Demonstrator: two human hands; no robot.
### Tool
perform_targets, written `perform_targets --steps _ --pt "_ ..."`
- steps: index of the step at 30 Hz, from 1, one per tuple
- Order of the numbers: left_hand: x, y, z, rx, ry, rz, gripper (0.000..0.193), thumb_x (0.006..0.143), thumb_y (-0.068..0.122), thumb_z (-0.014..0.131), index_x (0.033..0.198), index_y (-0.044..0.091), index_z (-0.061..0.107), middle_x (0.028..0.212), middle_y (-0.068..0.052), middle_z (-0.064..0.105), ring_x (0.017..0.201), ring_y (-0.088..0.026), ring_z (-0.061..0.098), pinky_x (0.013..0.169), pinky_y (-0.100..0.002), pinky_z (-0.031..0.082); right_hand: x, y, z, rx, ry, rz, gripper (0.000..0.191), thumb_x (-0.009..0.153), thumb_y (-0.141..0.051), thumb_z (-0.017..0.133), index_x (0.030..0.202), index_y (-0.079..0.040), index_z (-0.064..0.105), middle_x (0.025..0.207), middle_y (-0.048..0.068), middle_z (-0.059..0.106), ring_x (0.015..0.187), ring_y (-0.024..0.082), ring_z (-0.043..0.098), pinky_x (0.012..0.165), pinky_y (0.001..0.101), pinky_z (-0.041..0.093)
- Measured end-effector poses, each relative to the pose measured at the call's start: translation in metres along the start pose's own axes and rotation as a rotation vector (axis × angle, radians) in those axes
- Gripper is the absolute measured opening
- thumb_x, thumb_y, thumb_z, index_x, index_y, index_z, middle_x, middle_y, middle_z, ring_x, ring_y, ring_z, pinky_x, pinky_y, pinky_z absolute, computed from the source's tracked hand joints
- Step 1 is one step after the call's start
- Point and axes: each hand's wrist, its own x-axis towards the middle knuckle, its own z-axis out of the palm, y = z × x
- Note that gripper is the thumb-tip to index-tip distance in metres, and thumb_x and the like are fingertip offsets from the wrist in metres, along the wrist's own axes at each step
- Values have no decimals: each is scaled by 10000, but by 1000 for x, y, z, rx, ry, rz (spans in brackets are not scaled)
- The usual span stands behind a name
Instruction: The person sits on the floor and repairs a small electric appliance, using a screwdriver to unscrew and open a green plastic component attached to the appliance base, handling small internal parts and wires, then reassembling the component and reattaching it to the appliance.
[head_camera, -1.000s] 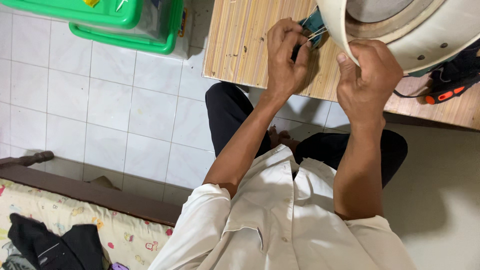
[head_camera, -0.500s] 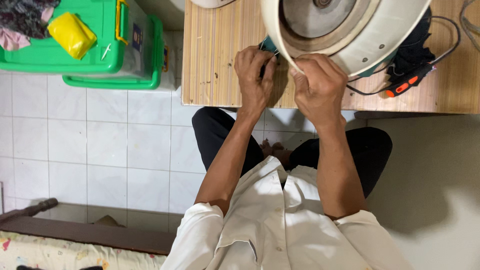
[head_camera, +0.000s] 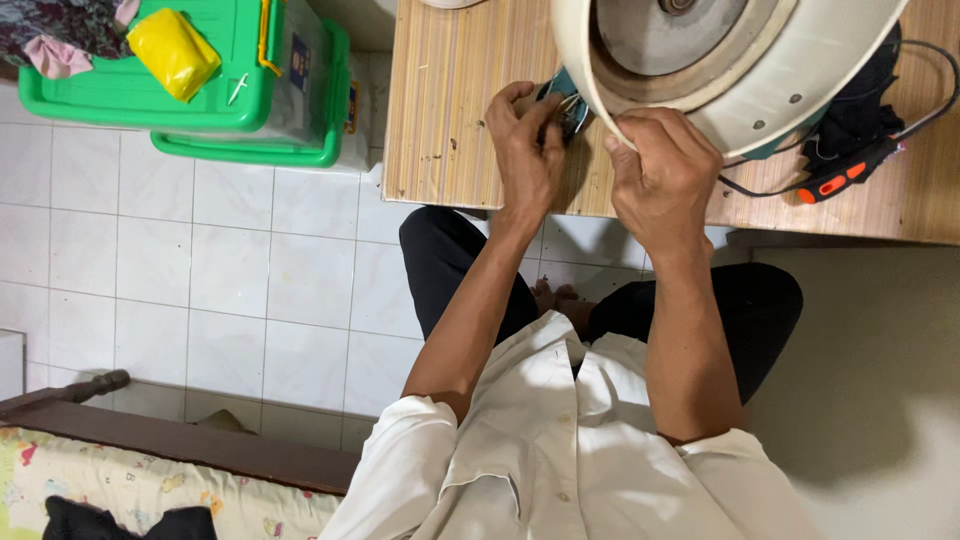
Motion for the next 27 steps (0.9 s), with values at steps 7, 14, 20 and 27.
perform_targets --steps 7,14,20,27 --pt "4 -5 7 -22 -51 12 220 772 -13 733 980 23 795 1389 -247 512 1414 -470 365 1206 -612 271 0 -4 3 22 -7 18 131 987 26 805 1030 39 682 1033 163 713 932 321 712 818 395 555" --pt "7 -7 10 -105 -38 -35 106 839 79 786 938 40 786 1442 -236 487 1465 -462 348 1216 -609 277 -1 -4 4 17 -19 14 131 999 9 798 1038 38 676 1039 164 708 950 330 706 847 403 556" --pt "4 -5 6 -115 -18 -24 47 878 26 693 917 10 713 1441 -238 485 1465 -462 365 1199 -605 325 -1 -4 4 23 -22 10 126 1018 -14 789 1047 39 678 1046 167 708 960 339 703 849 408 551" --pt "2 -7 3 -190 -1 -1 38 944 40 602 948 5 590 1398 -221 514 1447 -447 431 1212 -586 367 -1 -4 5 23 -22 14 142 1049 -31 795 1039 35 670 1035 156 707 952 328 706 851 408 553"
